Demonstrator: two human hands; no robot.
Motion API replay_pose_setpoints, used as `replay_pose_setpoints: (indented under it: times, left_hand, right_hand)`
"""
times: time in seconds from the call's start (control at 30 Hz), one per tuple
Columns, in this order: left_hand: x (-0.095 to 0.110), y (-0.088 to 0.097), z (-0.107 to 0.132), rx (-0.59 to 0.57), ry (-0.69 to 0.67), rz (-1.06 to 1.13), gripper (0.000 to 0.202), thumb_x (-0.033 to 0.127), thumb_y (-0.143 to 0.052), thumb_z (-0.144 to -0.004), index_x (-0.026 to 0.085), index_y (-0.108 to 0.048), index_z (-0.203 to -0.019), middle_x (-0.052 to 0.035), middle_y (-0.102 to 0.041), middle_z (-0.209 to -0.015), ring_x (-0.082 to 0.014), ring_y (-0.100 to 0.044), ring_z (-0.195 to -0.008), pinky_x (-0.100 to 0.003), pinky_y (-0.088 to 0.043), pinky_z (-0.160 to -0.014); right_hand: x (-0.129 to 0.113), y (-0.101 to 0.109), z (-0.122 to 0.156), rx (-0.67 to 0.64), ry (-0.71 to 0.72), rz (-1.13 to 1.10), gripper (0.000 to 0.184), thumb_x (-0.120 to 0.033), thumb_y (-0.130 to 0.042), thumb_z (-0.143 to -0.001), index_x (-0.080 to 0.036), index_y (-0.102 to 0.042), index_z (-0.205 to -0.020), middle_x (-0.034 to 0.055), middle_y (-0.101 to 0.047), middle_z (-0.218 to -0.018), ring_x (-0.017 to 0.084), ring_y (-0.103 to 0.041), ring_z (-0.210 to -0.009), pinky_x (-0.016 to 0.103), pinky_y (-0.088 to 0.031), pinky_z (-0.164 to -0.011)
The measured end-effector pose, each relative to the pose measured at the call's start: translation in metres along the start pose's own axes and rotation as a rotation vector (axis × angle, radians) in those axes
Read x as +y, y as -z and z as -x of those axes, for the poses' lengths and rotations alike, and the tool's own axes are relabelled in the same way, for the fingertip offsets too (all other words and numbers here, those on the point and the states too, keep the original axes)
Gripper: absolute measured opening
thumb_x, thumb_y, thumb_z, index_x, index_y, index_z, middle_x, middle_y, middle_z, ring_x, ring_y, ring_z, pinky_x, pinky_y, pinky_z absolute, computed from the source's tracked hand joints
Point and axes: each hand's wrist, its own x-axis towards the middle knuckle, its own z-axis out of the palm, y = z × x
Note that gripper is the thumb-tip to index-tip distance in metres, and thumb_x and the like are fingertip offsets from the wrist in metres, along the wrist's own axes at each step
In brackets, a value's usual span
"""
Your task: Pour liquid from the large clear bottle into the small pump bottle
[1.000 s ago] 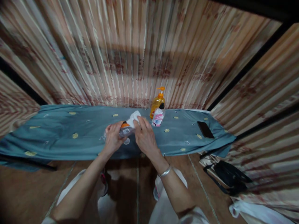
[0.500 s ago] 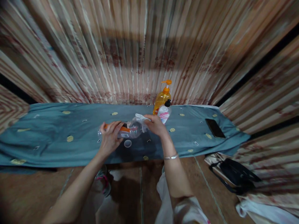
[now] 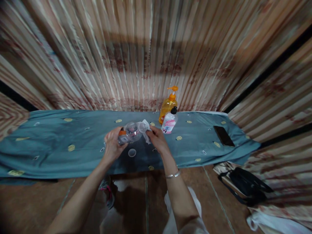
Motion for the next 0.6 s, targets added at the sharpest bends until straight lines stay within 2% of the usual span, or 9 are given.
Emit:
replay_pose_setpoints:
  times: [0.17,0.27,0.33,0.4,0.5,0.6]
  left_hand:
    - [0.002,-0.003,-0.004,0.019,0.047,0.007,0.073,0.016,-0.075,-0.075,0.022,-0.051,-0.144,-0.016,-0.067,-0.142,-0.0376,-0.058,-0.135,-0.055,-0.04,-0.115]
    - [0.006,-0.005,-0.009,0.03,0.087,0.005,0.077,0.017,-0.077,-0.075,0.022,-0.049,-0.146,-0.0164,-0.066,-0.143,-0.0381,-0.059,-0.135,-0.055,-0.041,-0.114]
    - [0.009,-0.005,-0.012,0.027,0.124,-0.007,0.078,0.018,-0.079,-0.075,0.02,-0.049,-0.146,-0.0177,-0.065,-0.144,-0.0389,-0.058,-0.135,-0.055,-0.042,-0.113]
    - [0.011,-0.006,-0.015,0.01,0.155,-0.022,0.077,0.019,-0.079,-0.075,0.02,-0.05,-0.146,-0.0186,-0.064,-0.146,-0.0397,-0.058,-0.136,-0.055,-0.043,-0.113]
    - [0.014,-0.007,-0.017,-0.011,0.173,-0.04,0.077,0.021,-0.079,-0.076,0.019,-0.05,-0.147,-0.0193,-0.063,-0.148,-0.0408,-0.057,-0.136,-0.055,-0.044,-0.111]
    - [0.013,-0.008,-0.017,-0.015,0.163,-0.051,0.08,0.021,-0.079,-0.075,0.018,-0.048,-0.148,-0.0197,-0.063,-0.147,-0.0413,-0.058,-0.135,-0.056,-0.044,-0.111]
  right_hand:
    - [-0.008,-0.007,0.014,0.041,0.136,0.213,0.027,-0.042,-0.056,-0.082,-0.02,-0.071,-0.085,-0.0059,-0.051,-0.06,0.013,-0.044,-0.057,0.025,-0.033,-0.055]
    - [-0.012,-0.01,0.023,0.074,0.221,0.373,0.023,-0.038,-0.053,-0.089,-0.021,-0.065,-0.08,-0.0042,-0.053,-0.063,0.014,-0.05,-0.061,0.026,-0.04,-0.059]
    - [-0.012,-0.014,0.028,0.102,0.31,0.491,0.021,-0.032,-0.051,-0.092,-0.021,-0.067,-0.086,0.0011,-0.065,-0.077,0.018,-0.061,-0.074,0.028,-0.05,-0.07]
    - [-0.01,-0.02,0.034,0.156,0.426,0.605,0.023,-0.025,-0.049,-0.095,-0.02,-0.071,-0.102,0.0093,-0.074,-0.104,0.024,-0.068,-0.097,0.036,-0.056,-0.089]
    - [-0.001,-0.03,0.042,0.256,0.575,0.788,0.033,-0.018,-0.05,-0.097,-0.018,-0.072,-0.122,0.017,-0.07,-0.132,0.029,-0.066,-0.119,0.046,-0.056,-0.104]
    - [0.009,-0.036,0.046,0.281,0.663,0.919,0.035,-0.014,-0.049,-0.098,-0.015,-0.072,-0.126,0.0191,-0.069,-0.135,0.031,-0.066,-0.121,0.051,-0.058,-0.105]
